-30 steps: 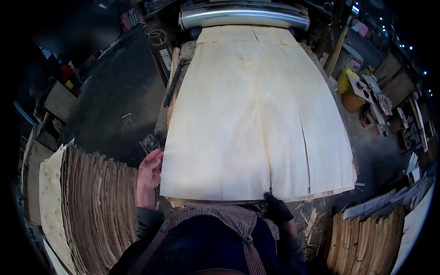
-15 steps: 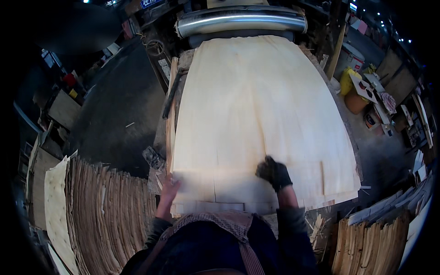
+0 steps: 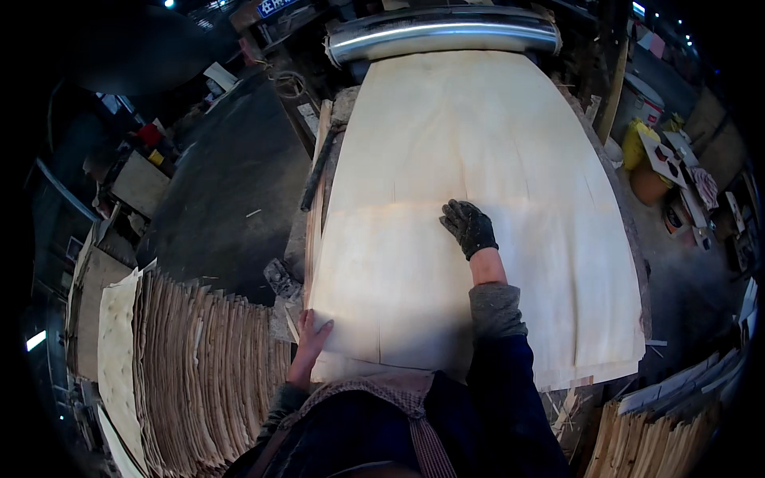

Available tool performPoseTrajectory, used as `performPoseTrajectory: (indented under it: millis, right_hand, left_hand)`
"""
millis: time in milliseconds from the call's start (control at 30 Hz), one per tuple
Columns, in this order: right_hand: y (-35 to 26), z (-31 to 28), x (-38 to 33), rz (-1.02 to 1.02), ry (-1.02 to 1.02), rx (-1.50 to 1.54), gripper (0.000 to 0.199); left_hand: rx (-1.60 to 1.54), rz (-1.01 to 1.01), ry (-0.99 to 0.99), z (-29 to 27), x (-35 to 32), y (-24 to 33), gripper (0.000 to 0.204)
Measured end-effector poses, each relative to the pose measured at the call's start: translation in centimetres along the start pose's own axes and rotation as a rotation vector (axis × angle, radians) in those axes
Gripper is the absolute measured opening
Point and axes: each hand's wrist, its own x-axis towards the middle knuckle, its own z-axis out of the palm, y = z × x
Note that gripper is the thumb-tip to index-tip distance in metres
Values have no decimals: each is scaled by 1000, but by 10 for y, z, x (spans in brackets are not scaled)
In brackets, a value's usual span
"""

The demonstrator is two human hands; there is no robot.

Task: The person glues and stacks sheets of wood veneer by feeding them through an industrial roller machine and then placing them onto a large stack.

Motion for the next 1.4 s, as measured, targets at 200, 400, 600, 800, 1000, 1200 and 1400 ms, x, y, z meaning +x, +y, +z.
performPoseTrajectory:
  millis: [200,400,600,800,1000,1200,1400]
  right_hand:
    - [37,0,-89,207,-5,-125,35]
    - [56,-5,-230,435,-138,-136,54]
    - [72,-44,-309,339,73,-357,36]
    - [68,-35,-317,169,394,-308,30]
    - [39,-10,-256,168,425,-661,35]
    - [15,-12,-126,62,292,-245,25]
    - [4,-11,-59,67,277,-140,17]
  left_hand:
    - [-485,-212,-135,-20,4,6,63]
    - [-1022,-312,-344,-58,16,21,43]
    - [-1089,-244,-308,-95,19,53,36]
    - [-1131,-242,-315,-106,28,53,34]
    - [-205,-30,-167,-39,30,-3,59]
    - [237,141,-16,0,-7,-9,66]
    - [201,164,-34,-4,-11,-2,62]
